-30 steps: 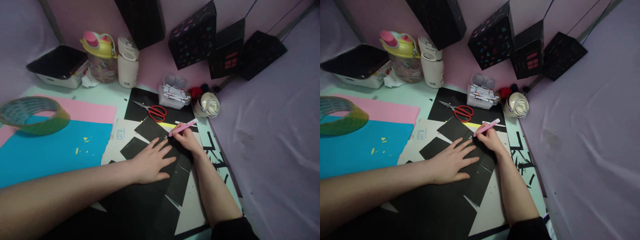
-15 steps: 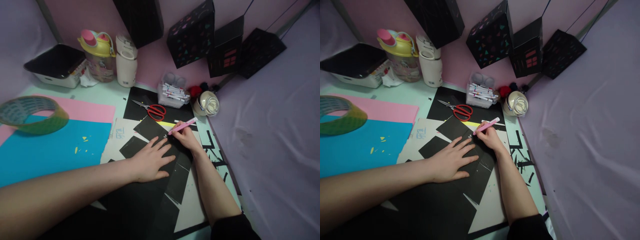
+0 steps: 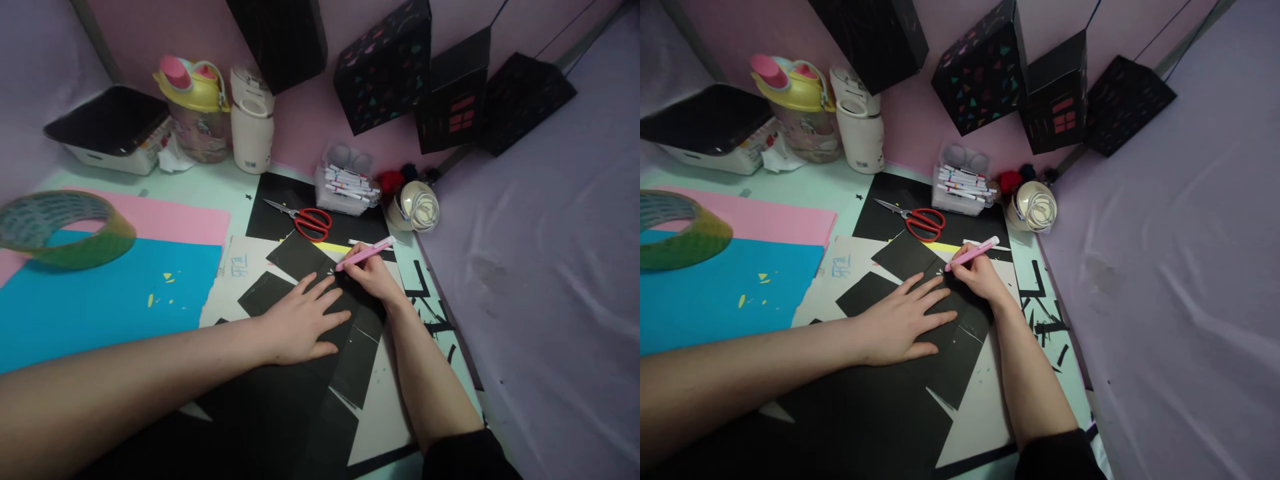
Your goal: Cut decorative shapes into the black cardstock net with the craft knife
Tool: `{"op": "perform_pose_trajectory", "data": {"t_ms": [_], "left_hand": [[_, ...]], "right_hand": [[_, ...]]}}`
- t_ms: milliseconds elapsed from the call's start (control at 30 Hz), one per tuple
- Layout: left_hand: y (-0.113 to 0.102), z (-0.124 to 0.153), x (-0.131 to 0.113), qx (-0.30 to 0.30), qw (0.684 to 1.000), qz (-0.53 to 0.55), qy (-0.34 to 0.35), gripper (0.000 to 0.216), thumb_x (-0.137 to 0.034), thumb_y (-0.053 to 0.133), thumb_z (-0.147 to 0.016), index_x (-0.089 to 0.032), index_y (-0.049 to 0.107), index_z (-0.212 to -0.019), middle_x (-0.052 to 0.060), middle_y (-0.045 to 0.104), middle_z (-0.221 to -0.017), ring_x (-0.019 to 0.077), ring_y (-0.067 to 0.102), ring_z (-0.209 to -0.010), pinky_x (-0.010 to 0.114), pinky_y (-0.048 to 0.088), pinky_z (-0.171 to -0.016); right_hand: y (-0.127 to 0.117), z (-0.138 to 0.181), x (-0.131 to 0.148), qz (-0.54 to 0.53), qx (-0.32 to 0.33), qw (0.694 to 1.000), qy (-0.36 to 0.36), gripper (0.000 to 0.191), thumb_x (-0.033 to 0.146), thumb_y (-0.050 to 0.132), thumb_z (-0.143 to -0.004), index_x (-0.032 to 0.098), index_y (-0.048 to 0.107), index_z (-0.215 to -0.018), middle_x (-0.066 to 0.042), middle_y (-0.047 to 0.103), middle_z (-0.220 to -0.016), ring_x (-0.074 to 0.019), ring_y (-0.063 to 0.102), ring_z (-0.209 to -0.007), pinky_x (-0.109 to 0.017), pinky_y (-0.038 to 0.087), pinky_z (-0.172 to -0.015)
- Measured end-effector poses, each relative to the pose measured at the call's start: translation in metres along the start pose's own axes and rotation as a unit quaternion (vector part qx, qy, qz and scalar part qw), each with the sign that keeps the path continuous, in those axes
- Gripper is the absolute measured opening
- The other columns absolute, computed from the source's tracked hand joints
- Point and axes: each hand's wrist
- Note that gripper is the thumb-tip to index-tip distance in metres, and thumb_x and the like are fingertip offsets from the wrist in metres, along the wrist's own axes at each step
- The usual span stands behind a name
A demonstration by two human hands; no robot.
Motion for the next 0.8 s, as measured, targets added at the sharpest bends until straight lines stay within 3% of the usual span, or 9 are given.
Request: {"op": "perform_pose_trajectory", "data": {"t_ms": [367, 667, 800], "left_hand": [[-0.0004, 0.0, -0.0006, 0.001, 1.0, -0.001, 0.001, 0.059, -0.062, 0.046, -0.092, -0.031, 0.046, -0.141, 0.012, 0.039, -0.15, 0.0357, 0.02, -0.145, 0.056, 0.01, -0.115], [-0.0012, 0.0011, 0.0, 0.001, 1.0, 0.001, 0.003, 0.059, -0.063, 0.046, -0.092, -0.031, 0.047, -0.141, 0.012, 0.039, -0.15, 0.0356, 0.021, -0.145, 0.055, 0.01, -0.115], [-0.0007, 0.001, 0.0001, -0.005, 1.0, 0.001, 0.002, 0.058, -0.063, 0.046, -0.092, -0.031, 0.047, -0.141, 0.01, 0.039, -0.15, 0.0344, 0.021, -0.145, 0.054, 0.009, -0.115]], "right_hand": [[0.0012, -0.0019, -0.0036, 0.038, -0.026, 0.999, -0.009, 0.009, 0.025, 0.062, -0.08, 0.021, 0.054, -0.076, -0.001, 0.06, -0.078, -0.0171, 0.058, -0.075, -0.031, 0.045, -0.071], [0.0023, 0.0018, -0.0029, 0.059, -0.064, 0.996, -0.015, 0.024, 0.035, 0.068, -0.078, 0.022, 0.052, -0.067, 0.003, 0.054, -0.065, -0.0147, 0.05, -0.062, -0.029, 0.041, -0.06], [0.0019, 0.0053, -0.0041, 0.061, -0.053, 0.997, -0.023, 0.02, 0.039, 0.068, -0.079, 0.023, 0.059, -0.072, 0.0, 0.061, -0.072, -0.0166, 0.056, -0.068, -0.031, 0.045, -0.065]]}}
Point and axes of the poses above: each hand's wrist, its own z-axis away from the middle knuckle, its own y-axis out of the palm, x = y × z
